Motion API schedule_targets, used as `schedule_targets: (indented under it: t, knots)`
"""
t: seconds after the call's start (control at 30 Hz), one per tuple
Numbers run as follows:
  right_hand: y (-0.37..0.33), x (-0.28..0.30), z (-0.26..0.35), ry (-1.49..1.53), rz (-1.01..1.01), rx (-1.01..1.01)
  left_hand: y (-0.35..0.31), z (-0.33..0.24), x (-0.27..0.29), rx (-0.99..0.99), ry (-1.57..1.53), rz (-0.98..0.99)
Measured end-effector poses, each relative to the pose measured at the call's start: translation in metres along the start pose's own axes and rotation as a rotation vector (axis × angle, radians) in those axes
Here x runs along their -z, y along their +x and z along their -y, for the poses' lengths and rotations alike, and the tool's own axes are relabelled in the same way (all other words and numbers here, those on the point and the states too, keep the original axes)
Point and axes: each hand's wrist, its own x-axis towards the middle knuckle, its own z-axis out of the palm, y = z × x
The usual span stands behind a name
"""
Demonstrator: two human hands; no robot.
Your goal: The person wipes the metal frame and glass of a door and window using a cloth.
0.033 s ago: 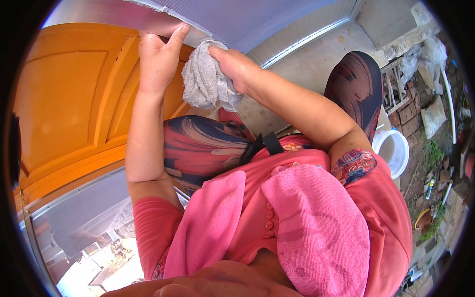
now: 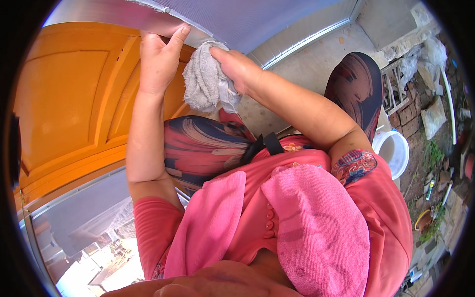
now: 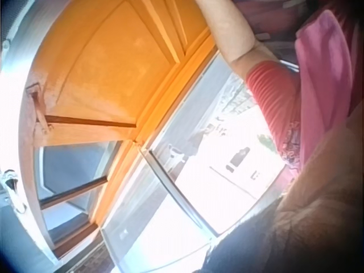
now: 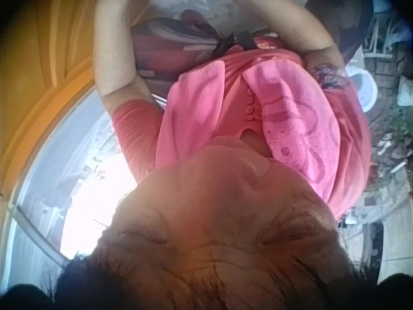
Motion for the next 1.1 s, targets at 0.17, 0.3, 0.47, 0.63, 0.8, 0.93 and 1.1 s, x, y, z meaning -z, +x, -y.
schedule_targets:
  t: [0.17, 0.3, 0.47, 0.63, 0.8, 0.93, 1.1]
  knots:
    - [0.001, 0.020, -0.012, 0.024, -0.023, -0.113, 0.003, 0.012, 0.009, -0.065, 0.048, 0.051]
    - [-0.005, 0.001, 0.001, 0.004, 0.015, -0.058, 0.003, 0.016, 0.009, -0.145, -0.073, -0.015]
    - [-0.020, -0.037, 0.026, 0.045, 0.049, 0.013, 0.006, 0.005, 0.011, -0.175, -0.263, -0.106]
    - [-0.024, -0.046, 0.031, 0.052, 0.093, 0.004, 0.003, -0.012, 0.017, -0.192, -0.276, -0.174]
    - [-0.029, -0.092, 0.052, 0.156, 0.162, 0.058, -0.003, -0.026, 0.041, 0.021, -0.207, -0.121]
    - [-0.030, -0.097, 0.050, 0.188, 0.185, 0.051, 0.000, -0.024, 0.050, 0.012, -0.487, -0.116]
    - [-0.025, -0.079, 0.036, 0.155, 0.140, 0.058, -0.005, -0.023, 0.050, -0.034, -0.402, -0.089]
